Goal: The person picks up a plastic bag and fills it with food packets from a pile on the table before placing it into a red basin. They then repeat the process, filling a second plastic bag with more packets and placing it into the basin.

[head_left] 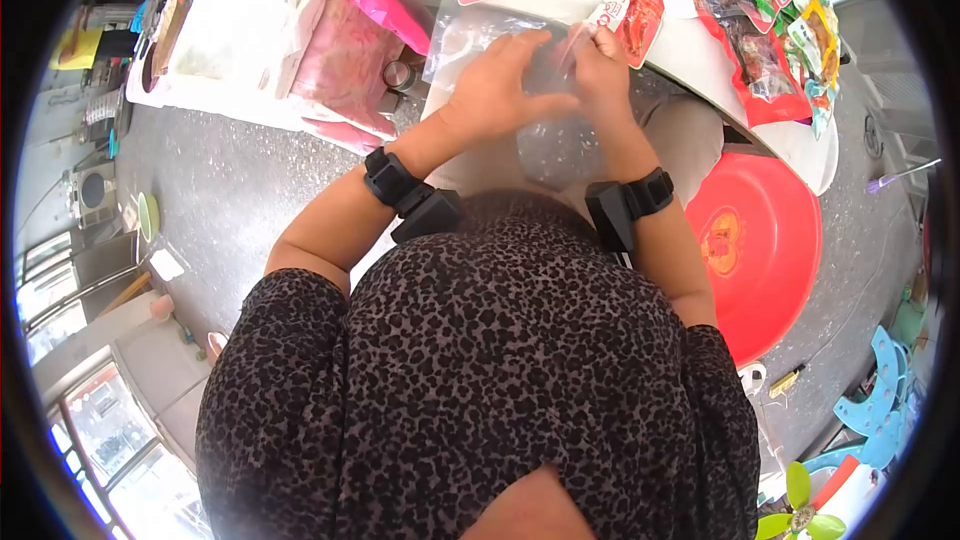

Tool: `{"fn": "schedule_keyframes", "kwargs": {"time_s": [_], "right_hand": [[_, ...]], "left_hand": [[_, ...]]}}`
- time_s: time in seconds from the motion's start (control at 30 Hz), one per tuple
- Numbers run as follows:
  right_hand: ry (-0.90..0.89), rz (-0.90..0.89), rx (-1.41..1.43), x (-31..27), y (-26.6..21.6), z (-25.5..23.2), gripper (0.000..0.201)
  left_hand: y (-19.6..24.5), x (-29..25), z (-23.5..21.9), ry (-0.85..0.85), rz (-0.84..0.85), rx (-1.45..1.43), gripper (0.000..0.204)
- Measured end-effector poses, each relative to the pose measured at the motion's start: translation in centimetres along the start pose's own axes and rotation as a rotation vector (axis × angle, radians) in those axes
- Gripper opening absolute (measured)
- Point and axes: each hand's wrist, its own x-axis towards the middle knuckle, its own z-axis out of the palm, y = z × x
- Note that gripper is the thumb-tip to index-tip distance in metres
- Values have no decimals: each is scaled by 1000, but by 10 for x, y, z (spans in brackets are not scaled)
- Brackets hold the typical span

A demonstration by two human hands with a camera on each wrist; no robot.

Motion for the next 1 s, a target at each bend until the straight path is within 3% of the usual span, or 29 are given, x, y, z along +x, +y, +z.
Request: {"fn": "schedule_keyframes", "kwargs": {"time_s": [0.1, 0.2, 0.3, 0.4, 0.53, 0.63, 0.73, 0.83, 1.0], "right_hand": [[3, 39, -137, 7, 4, 4, 11], [-3, 48, -87, 9, 8, 10, 12], [-66, 80, -67, 10, 10, 12, 13], [-104, 148, -166, 4, 3, 12, 14], [-44, 308, -232, -11, 1, -17, 17], [169, 414, 23, -21, 3, -36, 23], [261, 386, 446, -14, 10, -49, 28], [253, 317, 560, 2, 10, -44, 26], [279, 232, 493, 3, 11, -44, 23]], "left_hand": [[-1, 1, 15, -3, -30, 65, 53], [-13, 7, 11, 13, 4, 56, 40], [-32, 9, 12, -118, -180, -41, 27], [-50, 6, 26, -21, -198, -133, 20], [-58, 6, 35, -34, -302, -285, 19], [-54, 8, 31, -31, -331, -325, 21], [-55, 10, 31, -69, -328, -325, 27], [-57, 9, 31, -91, -304, -330, 33], [-60, 12, 31, -68, -309, -368, 35]]}}
